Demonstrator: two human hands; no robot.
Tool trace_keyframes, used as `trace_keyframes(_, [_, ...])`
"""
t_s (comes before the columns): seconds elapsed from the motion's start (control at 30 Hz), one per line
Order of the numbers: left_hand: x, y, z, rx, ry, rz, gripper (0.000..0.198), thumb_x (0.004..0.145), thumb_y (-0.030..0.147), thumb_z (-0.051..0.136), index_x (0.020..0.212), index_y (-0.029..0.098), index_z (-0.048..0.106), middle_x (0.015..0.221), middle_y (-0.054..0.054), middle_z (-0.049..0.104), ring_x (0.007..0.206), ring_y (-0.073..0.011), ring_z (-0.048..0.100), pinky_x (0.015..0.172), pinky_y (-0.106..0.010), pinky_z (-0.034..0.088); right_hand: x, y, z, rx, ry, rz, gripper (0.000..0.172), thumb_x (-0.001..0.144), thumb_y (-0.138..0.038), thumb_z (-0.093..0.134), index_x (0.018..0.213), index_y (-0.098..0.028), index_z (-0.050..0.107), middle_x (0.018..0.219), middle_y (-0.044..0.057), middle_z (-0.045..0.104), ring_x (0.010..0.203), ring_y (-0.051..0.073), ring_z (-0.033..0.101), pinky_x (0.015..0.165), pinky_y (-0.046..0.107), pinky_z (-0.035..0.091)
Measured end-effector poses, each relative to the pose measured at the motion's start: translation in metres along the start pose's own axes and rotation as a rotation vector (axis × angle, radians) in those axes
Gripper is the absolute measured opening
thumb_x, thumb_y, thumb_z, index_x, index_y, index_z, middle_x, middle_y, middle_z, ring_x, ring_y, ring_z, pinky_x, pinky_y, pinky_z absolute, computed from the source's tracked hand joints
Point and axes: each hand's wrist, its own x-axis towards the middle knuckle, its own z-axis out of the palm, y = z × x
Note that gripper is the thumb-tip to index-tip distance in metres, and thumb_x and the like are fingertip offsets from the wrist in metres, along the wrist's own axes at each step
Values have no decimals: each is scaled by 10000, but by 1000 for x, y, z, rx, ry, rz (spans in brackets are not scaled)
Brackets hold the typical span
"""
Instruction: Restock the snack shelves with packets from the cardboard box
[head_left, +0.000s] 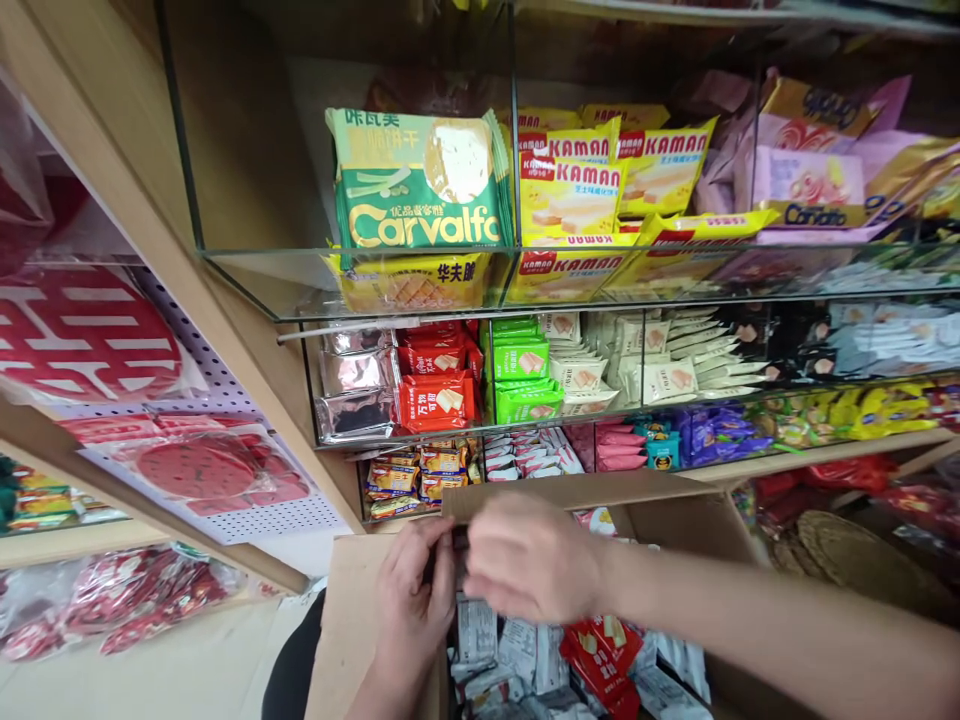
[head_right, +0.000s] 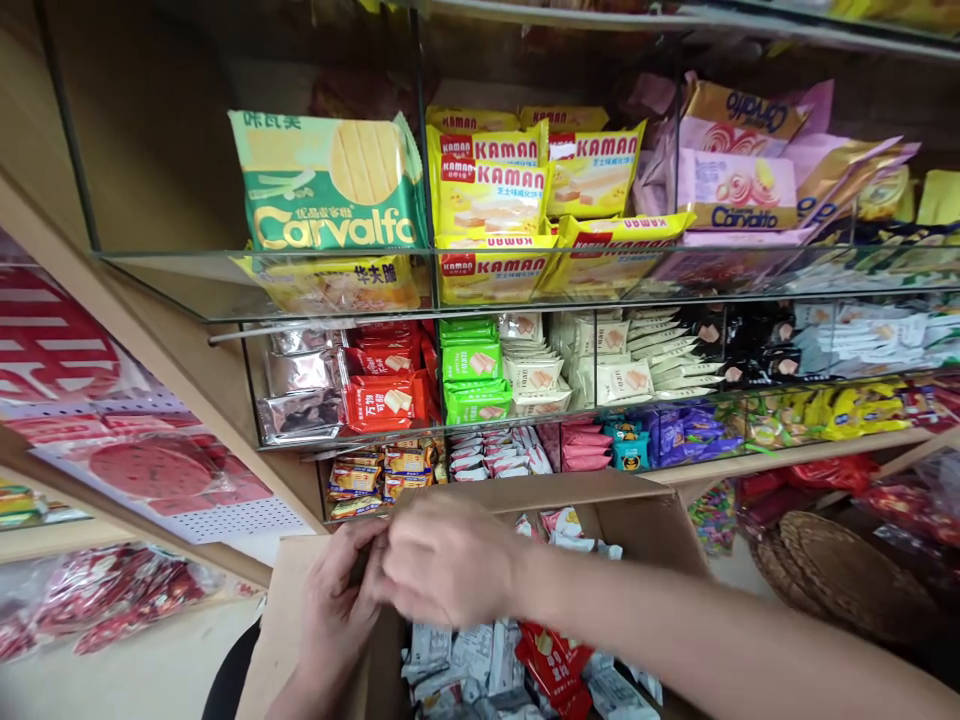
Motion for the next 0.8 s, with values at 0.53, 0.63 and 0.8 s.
trace_keyframes(0.53, [4, 3, 2, 53, -36, -32, 149, 792, 176, 504, 922, 195, 575, 821, -20, 627, 775, -131, 603, 712, -270, 494, -161, -50, 130, 362, -360, 704, 109, 662, -165, 545, 692, -184, 648, 728, 64, 637, 794, 234, 546, 741, 363, 410])
trace_keyframes(0.63, [-7, 12, 7, -82, -84, -157, 194, 796, 220, 514, 980, 204, 574, 899, -33, 632, 852, -142, 604, 792, -303, 487, -147, -36, 95, 682, -84, 1076, 209, 754, -165, 422, 773, -161, 630, 700, 21, 604, 670, 140, 526, 621, 248, 397])
trace_keyframes(0.8, [-23, 46, 29, -427, -474, -553, 500, 750, 377, 574, 1206, 201, 466, 1195, -101, 557, 1022, -191, 568, 832, -326, 483, -128, -35, 51, 1175, 322, 1253, 192, 796, -314, 475, 740, -155, 567, 623, -33, 497, 560, 80, 437, 535, 189, 344])
